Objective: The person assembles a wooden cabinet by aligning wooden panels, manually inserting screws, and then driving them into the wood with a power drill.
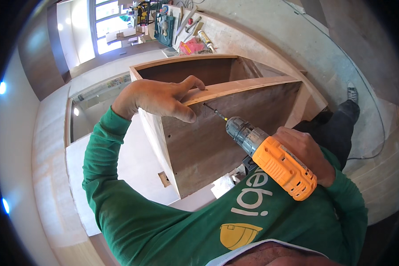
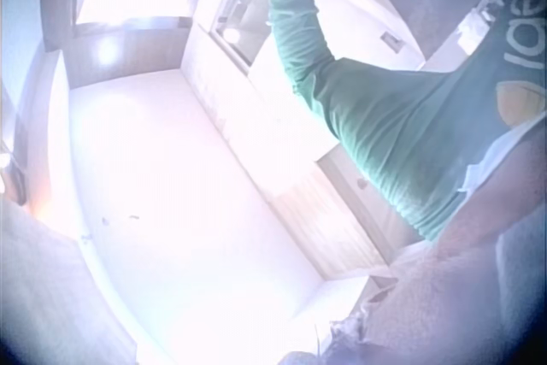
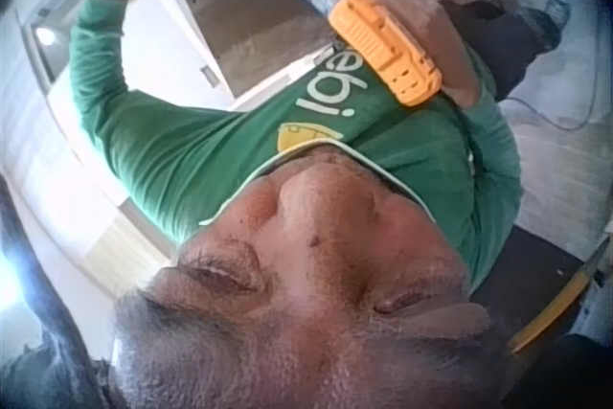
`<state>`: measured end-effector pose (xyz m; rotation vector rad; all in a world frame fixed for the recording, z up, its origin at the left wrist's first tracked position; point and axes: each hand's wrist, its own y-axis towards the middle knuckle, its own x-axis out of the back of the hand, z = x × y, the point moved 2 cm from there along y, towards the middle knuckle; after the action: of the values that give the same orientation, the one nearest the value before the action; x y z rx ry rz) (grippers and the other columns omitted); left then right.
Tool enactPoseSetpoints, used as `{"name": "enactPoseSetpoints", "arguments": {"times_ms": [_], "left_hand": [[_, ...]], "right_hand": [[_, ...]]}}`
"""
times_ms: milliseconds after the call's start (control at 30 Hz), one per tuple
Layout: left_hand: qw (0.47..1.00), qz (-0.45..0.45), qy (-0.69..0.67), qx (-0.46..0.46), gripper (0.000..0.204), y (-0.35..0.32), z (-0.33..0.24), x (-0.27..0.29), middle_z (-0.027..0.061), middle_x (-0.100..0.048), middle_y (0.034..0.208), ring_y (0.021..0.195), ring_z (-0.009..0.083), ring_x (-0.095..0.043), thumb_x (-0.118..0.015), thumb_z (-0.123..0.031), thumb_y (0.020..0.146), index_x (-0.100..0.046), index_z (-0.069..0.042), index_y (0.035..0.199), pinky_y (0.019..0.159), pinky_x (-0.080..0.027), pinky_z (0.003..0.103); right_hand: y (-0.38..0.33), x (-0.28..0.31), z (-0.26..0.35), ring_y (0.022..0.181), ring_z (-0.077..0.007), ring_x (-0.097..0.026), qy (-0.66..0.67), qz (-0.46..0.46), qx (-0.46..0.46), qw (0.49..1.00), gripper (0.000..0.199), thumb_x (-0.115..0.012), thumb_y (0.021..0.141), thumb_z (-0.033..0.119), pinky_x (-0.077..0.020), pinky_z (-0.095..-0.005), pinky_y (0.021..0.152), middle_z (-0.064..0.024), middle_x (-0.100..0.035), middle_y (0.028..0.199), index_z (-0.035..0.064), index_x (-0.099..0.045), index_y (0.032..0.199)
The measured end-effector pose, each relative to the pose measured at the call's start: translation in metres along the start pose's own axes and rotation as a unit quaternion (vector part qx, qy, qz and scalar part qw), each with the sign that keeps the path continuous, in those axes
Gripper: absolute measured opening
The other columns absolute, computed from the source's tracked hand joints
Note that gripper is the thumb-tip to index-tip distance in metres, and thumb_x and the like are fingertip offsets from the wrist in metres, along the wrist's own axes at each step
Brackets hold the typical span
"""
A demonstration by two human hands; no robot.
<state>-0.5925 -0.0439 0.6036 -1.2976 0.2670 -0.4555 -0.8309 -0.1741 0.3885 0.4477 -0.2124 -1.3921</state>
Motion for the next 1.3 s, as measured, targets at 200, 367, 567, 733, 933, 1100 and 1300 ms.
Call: {"name": "enactPoseSetpoints", "arguments": {"times_ms": [200, 367, 567, 733, 933, 1100, 1300], "left_hand": [[1.0, 0.007, -0.007, -0.01, 0.084, 0.0, 0.001, 0.0, 0.0213, -0.068, 0.114, 0.108, 0.0325, -0.068, -0.075, -0.046, 0.09, -0.03, -0.009, 0.151, 0.097, -0.051, 0.043], [1.0, -0.001, -0.019, -0.006, 0.076, 0.006, 0.008, 0.002, 0.0196, -0.061, 0.128, 0.122, 0.0273, -0.06, -0.065, -0.053, 0.099, -0.034, -0.006, 0.15, 0.105, -0.044, 0.038], [0.998, -0.041, -0.03, -0.044, 0.061, 0.016, 0.025, 0.006, 0.0173, -0.058, 0.137, 0.133, 0.0299, -0.054, -0.042, -0.056, 0.11, -0.043, -0.008, 0.148, 0.11, -0.041, 0.038], [0.995, 0.004, -0.037, -0.089, 0.059, 0.017, 0.033, 0.012, 0.0156, -0.058, 0.139, 0.134, 0.0268, -0.054, -0.044, -0.054, 0.11, -0.042, -0.009, 0.148, 0.112, -0.04, 0.039], [0.992, 0.039, -0.049, -0.109, 0.057, 0.022, 0.031, 0.016, 0.0106, -0.051, 0.137, 0.137, 0.0201, -0.044, -0.046, -0.051, 0.11, -0.039, -0.005, 0.144, 0.116, -0.032, 0.035], [0.994, 0.026, -0.034, -0.096, 0.054, 0.025, 0.034, 0.012, 0.0109, -0.051, 0.14, 0.141, 0.0182, -0.039, -0.047, -0.05, 0.111, -0.04, -0.006, 0.142, 0.117, -0.03, 0.035], [0.994, -0.004, -0.002, -0.11, 0.052, 0.02, 0.029, 0.012, 0.0122, -0.053, 0.139, 0.134, 0.0217, -0.047, -0.044, -0.05, 0.112, -0.041, -0.007, 0.142, 0.114, -0.035, 0.037]], "right_hand": [[-0.001, -0.003, -0.002, 0.078, -0.032, -0.066, 0.0, -0.013, 0.005, 1.0, 0.024, -0.073, 0.088, 0.016, -0.0553, -0.0392, 0.066, -0.0127, -0.062, 0.086, 0.0015, -0.061, 0.102], [0.001, -0.001, -0.002, 0.076, -0.0321, -0.065, -0.003, -0.006, -0.009, 1.0, 0.023, -0.073, 0.088, 0.018, -0.0532, -0.0407, 0.065, -0.0125, -0.06, 0.085, 0.0028, -0.061, 0.101], [0.0, -0.001, -0.003, 0.076, -0.0313, -0.065, -0.007, -0.014, -0.015, 1.0, 0.023, -0.073, 0.088, 0.018, -0.0521, -0.0396, 0.065, -0.012, -0.06, 0.085, 0.0034, -0.061, 0.101], [0.0, -0.001, -0.003, 0.076, -0.0304, -0.065, -0.017, -0.017, -0.009, 1.0, 0.024, -0.073, 0.088, 0.018, -0.0521, -0.0388, 0.066, -0.0119, -0.06, 0.085, 0.0031, -0.061, 0.103], [-0.004, -0.003, -0.005, 0.077, -0.0309, -0.066, -0.002, -0.027, -0.01, 1.0, 0.025, -0.073, 0.087, 0.016, -0.0538, -0.0394, 0.066, -0.0119, -0.061, 0.086, 0.0021, -0.061, 0.104], [-0.009, -0.003, -0.011, 0.079, -0.032, -0.067, -0.006, -0.034, -0.002, 0.999, 0.026, -0.074, 0.087, 0.014, -0.0561, -0.039, 0.067, -0.0124, -0.062, 0.087, 0.0013, -0.062, 0.106], [-0.008, 0.007, -0.013, 0.078, -0.032, -0.065, 0.09, -0.032, 0.01, 0.995, 0.029, -0.076, 0.087, 0.015, -0.0551, -0.0387, 0.066, -0.014, -0.064, 0.091, 0.0006, -0.063, 0.109]]}}
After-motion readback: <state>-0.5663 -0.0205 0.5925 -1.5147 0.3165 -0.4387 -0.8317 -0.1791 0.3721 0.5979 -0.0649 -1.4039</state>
